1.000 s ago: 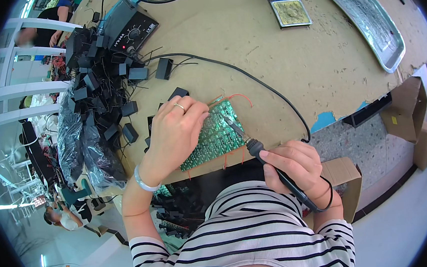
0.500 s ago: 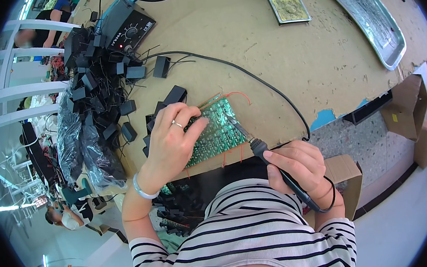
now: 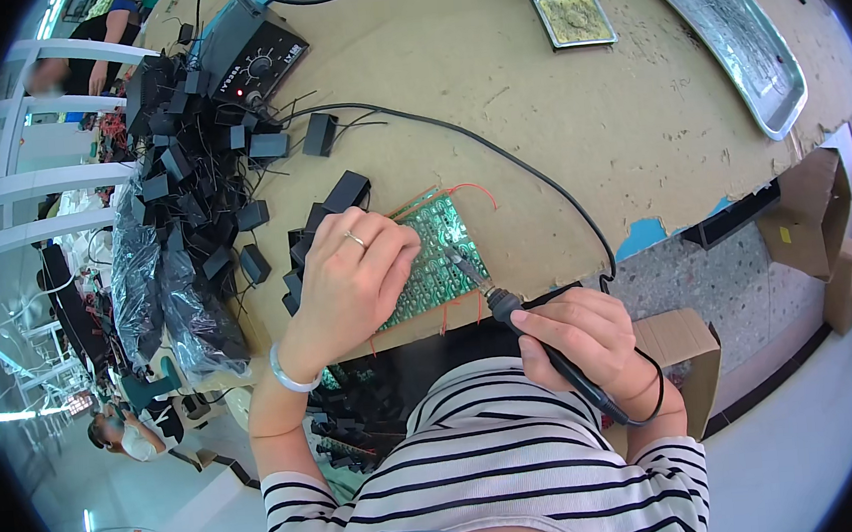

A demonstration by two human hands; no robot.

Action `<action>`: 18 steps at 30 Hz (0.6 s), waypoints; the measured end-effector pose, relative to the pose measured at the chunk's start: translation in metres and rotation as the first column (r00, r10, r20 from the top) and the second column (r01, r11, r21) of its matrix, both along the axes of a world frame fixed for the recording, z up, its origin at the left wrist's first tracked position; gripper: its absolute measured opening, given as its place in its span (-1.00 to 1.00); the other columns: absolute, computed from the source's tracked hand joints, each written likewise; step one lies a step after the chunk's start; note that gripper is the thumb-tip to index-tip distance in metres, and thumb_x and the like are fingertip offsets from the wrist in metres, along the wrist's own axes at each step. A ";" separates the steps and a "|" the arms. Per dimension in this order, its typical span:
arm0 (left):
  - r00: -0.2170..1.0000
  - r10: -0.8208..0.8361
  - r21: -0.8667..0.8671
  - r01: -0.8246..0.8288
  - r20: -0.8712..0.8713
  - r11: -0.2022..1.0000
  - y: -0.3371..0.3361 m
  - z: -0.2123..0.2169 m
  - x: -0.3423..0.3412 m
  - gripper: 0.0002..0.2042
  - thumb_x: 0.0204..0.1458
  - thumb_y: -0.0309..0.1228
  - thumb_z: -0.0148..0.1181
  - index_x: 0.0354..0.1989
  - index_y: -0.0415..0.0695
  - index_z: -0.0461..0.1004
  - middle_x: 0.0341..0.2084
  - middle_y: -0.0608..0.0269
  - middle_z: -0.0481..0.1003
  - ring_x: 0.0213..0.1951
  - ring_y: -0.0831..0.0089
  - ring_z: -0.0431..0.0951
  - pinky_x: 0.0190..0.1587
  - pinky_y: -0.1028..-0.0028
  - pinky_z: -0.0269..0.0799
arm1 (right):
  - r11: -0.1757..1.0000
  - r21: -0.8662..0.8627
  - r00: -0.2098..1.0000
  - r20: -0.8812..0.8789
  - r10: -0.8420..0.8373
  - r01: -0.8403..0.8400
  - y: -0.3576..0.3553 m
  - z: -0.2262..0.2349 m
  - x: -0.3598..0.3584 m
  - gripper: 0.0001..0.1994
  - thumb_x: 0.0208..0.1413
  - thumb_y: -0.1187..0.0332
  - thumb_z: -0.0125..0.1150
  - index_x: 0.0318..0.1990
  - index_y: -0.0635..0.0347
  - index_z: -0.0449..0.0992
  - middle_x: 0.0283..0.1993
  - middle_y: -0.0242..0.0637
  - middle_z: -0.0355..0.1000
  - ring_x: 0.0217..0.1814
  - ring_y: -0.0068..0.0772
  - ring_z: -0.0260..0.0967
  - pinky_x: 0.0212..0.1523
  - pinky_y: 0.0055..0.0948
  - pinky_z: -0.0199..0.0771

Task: Soldering electronic components onto green circuit boards at a factory workbench.

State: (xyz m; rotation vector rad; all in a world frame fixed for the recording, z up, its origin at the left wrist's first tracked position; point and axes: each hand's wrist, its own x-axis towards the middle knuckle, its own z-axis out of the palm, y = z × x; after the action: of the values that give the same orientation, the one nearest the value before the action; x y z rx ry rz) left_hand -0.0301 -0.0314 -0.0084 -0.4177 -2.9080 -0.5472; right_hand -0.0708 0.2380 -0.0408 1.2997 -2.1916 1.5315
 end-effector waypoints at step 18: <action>0.996 0.054 -0.006 -0.054 -0.065 0.999 0.004 -0.011 -0.002 -0.87 -0.03 -0.53 0.34 -0.35 -0.13 0.50 -0.42 0.29 0.48 -0.31 0.26 0.46 -0.18 0.33 0.33 | 0.997 0.065 0.998 -0.040 0.045 -0.042 -0.008 -0.001 0.002 -0.81 -0.10 0.55 0.30 -0.25 0.30 0.62 -0.40 -0.21 0.55 -0.49 -0.27 0.52 -0.46 -0.38 0.55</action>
State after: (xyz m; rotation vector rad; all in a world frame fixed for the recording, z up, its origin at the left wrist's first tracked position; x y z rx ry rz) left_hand -0.0320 -0.0270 -0.0195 -0.3497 -2.8513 -0.5052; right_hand -0.0692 0.2302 -0.0417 1.3943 -2.2190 1.4468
